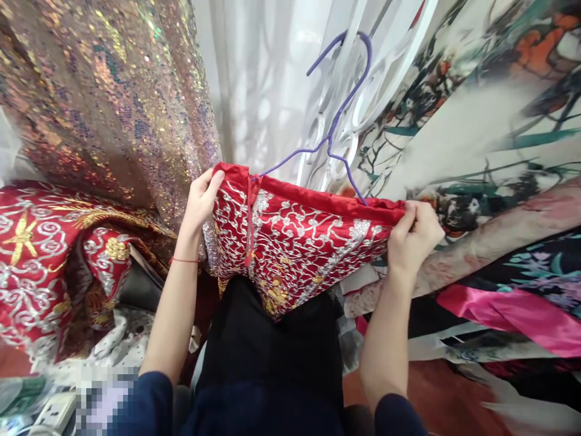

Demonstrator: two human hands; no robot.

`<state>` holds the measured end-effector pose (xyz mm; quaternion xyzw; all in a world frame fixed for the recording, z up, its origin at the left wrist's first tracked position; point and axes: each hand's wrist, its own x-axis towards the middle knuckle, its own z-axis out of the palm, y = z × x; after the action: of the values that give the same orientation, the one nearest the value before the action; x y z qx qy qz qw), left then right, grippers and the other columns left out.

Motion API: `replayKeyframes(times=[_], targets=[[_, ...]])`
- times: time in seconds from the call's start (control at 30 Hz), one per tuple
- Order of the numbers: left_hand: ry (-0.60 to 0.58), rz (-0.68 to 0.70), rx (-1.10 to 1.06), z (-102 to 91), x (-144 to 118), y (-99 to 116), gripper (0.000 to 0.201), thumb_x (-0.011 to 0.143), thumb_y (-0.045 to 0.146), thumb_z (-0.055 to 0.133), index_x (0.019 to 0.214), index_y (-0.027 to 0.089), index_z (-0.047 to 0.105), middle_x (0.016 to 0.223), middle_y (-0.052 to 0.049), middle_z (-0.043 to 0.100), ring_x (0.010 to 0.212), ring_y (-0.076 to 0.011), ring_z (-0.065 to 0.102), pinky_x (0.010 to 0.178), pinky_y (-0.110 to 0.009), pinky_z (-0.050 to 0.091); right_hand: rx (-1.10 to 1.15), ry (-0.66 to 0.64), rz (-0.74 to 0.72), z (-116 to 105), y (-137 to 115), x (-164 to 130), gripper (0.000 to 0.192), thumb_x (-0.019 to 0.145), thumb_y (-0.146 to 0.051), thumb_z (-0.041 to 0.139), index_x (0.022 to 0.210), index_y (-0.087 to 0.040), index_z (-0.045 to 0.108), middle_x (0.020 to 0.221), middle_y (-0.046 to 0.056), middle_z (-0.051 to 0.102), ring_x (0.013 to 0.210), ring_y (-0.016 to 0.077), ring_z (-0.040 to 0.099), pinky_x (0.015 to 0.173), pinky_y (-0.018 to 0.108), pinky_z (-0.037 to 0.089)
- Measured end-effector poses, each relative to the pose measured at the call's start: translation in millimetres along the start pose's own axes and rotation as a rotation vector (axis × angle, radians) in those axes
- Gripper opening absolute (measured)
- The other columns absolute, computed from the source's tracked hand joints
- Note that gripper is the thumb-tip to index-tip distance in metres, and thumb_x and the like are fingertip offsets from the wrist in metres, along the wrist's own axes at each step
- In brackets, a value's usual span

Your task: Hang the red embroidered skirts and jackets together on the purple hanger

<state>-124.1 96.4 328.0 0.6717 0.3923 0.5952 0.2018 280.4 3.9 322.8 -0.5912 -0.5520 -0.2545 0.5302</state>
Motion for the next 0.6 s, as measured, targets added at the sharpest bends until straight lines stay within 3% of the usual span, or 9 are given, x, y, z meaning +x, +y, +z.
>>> replayKeyframes(times=[0.13, 0.23, 0.43, 0.6], targets=[[0.068, -0.061, -0.043, 4.9, -25, 10, 0.044, 0.091, 0.063, 0.055, 0.084, 0.021, 0.064, 0.078, 0.0, 0.064, 0.071, -0.0136, 0.056, 0.069, -0.03, 0.045, 0.033, 0.092, 0.026, 32, -6, 26, 0.055, 0.103, -0.053, 0.019, 0.078, -0.022, 0.057, 0.073, 0.01, 0.056, 0.072, 0.0263, 0.055, 0.074, 0.043, 0.041], [0.097, -0.09, -0.059, 15.2, -36, 16, 0.046, 0.09, 0.065, 0.056, 0.086, 0.021, 0.068, 0.083, -0.004, 0.068, 0.075, -0.0167, 0.059, 0.072, -0.031, 0.05, 0.058, 0.078, -0.04, 49, -15, 43, 0.058, 0.104, -0.054, 0.014, 0.08, -0.022, 0.056, 0.078, 0.012, 0.057, 0.076, 0.0266, 0.056, 0.079, 0.045, 0.04], [0.062, -0.071, -0.131, 19.4, -38, 14, 0.047, 0.09, 0.064, 0.057, 0.095, 0.02, 0.073, 0.086, -0.004, 0.07, 0.077, -0.0164, 0.062, 0.075, -0.03, 0.053, 0.065, 0.17, -0.002, 56, -20, 68, 0.06, 0.105, -0.054, 0.01, 0.086, -0.021, 0.056, 0.082, 0.011, 0.052, 0.081, 0.0249, 0.057, 0.082, 0.042, 0.038], [0.271, -0.029, -0.226, 16.6, -33, -1, 0.042, 0.089, 0.062, 0.062, 0.091, 0.021, 0.073, 0.084, -0.002, 0.067, 0.074, -0.0128, 0.063, 0.076, -0.026, 0.053, 0.06, 0.187, 0.097, 64, -6, 65, 0.053, 0.106, -0.052, 0.013, 0.083, -0.022, 0.052, 0.08, 0.009, 0.051, 0.08, 0.0244, 0.057, 0.087, 0.043, 0.036]])
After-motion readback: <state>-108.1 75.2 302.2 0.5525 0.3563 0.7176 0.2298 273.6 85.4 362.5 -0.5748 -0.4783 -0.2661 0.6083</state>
